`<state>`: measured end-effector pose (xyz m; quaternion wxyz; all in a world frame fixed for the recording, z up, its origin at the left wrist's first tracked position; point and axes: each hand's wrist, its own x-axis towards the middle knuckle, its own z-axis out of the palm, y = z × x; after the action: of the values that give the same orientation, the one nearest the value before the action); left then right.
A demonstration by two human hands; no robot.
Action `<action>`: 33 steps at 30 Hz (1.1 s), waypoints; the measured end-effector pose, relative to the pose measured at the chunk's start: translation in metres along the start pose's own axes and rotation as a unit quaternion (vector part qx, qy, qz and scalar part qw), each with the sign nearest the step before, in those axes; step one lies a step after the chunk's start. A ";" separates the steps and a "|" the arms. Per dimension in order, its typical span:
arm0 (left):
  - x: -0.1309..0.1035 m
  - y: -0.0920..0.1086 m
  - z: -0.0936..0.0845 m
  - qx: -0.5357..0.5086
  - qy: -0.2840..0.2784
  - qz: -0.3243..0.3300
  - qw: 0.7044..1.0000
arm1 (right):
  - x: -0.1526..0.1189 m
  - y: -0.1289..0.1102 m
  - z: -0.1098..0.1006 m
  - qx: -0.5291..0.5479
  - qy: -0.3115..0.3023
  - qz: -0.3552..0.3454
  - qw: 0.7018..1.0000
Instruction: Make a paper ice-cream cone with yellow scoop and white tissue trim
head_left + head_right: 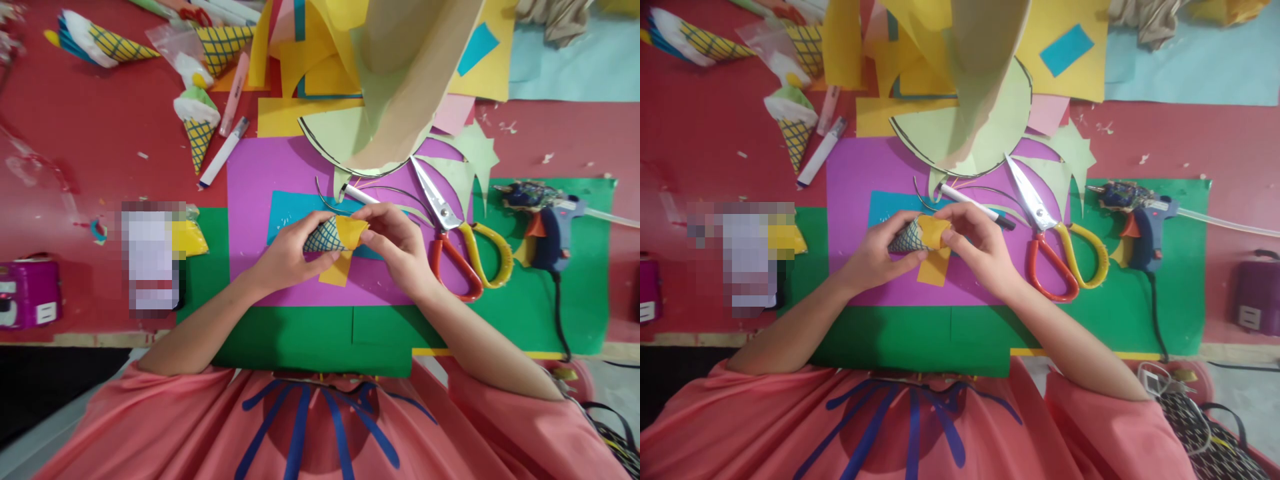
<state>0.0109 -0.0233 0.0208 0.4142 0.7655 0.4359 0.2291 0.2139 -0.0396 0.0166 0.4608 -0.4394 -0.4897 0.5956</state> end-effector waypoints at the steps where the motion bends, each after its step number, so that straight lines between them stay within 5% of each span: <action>1: 0.000 0.000 0.000 0.004 0.000 0.001 1.000 | 0.000 0.000 0.000 -0.006 0.000 -0.003 1.000; 11: 0.000 0.000 0.001 0.028 0.003 0.022 0.999 | 0.003 -0.008 -0.006 -0.172 -0.005 -0.150 0.973; 26: -0.001 -0.003 -0.001 0.047 -0.008 0.012 0.999 | 0.003 -0.015 -0.010 -0.286 -0.061 -0.189 0.937; 33: -0.002 -0.005 0.000 0.109 -0.016 0.053 0.993 | 0.003 -0.013 -0.009 -0.263 -0.057 -0.174 0.947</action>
<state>0.0073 -0.0231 0.0167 0.3227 0.8314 0.4108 0.1897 0.2235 -0.0336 0.0276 0.3969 -0.4178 -0.7233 0.3805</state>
